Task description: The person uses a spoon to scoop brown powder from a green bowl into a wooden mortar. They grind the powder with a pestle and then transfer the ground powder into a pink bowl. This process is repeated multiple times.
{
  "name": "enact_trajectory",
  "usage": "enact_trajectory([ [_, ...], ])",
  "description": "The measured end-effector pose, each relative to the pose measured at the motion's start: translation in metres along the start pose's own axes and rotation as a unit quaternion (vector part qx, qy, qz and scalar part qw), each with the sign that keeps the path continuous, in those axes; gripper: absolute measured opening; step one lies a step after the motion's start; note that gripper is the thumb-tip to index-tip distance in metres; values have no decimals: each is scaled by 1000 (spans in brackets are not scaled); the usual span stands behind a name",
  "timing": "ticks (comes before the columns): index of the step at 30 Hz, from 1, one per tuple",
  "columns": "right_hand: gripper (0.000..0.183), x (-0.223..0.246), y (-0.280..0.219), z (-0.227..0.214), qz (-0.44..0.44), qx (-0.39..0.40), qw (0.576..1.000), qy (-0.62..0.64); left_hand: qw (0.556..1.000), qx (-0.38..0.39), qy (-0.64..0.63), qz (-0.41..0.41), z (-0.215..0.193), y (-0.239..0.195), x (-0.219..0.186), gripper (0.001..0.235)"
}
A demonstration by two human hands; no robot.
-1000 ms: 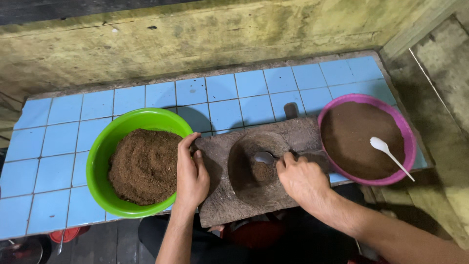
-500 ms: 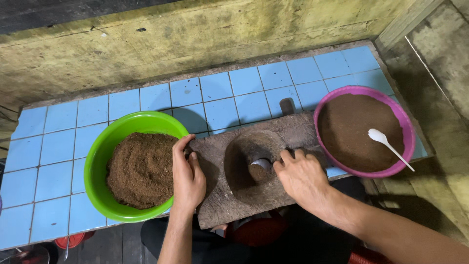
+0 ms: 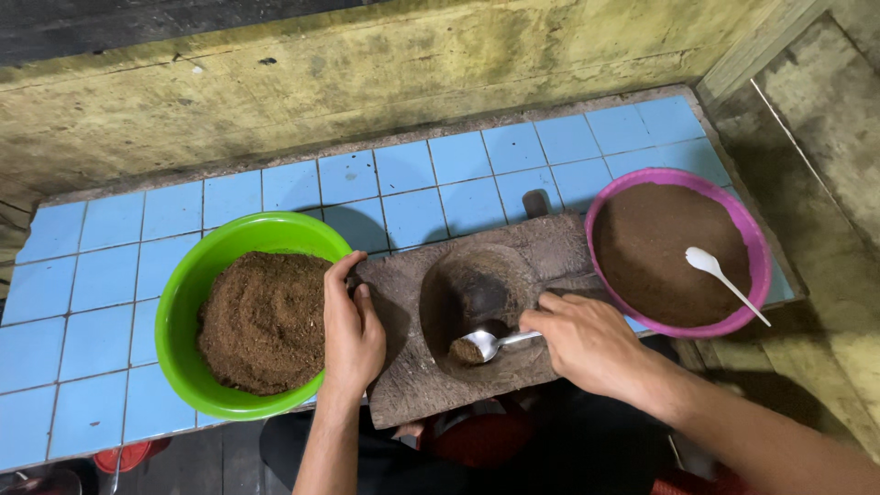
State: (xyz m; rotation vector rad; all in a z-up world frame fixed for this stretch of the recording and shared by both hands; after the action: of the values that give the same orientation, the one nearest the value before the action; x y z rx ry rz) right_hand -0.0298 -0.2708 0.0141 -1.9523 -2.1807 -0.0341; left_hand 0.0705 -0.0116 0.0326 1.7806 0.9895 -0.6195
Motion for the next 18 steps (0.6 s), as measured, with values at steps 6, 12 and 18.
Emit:
enact_trajectory([
  [6, 36, -2, 5, -25, 55, 77, 992, 80, 1000, 20, 11, -15, 0, 8, -2, 43],
  [12, 28, -8, 16, -53, 58, 31, 994, 90, 999, 30, 4, -44, 6, 20, 18, 44],
  [18, 27, -13, 27, -77, 71, 19, 995, 74, 992, 53, 11, -112, 10, 42, 37, 43],
])
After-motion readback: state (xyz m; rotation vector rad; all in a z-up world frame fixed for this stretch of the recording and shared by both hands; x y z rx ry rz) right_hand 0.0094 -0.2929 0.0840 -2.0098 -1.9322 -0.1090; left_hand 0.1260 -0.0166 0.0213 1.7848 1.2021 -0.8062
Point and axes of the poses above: each hand's wrist, its own y-axis towards the middle knuckle, its own z-axis out of the palm, x = y × z, the point moved 8 cm from there along y, towards the middle knuckle, and after that the axes turned 6 degrees about z, right-handed, at the moved point
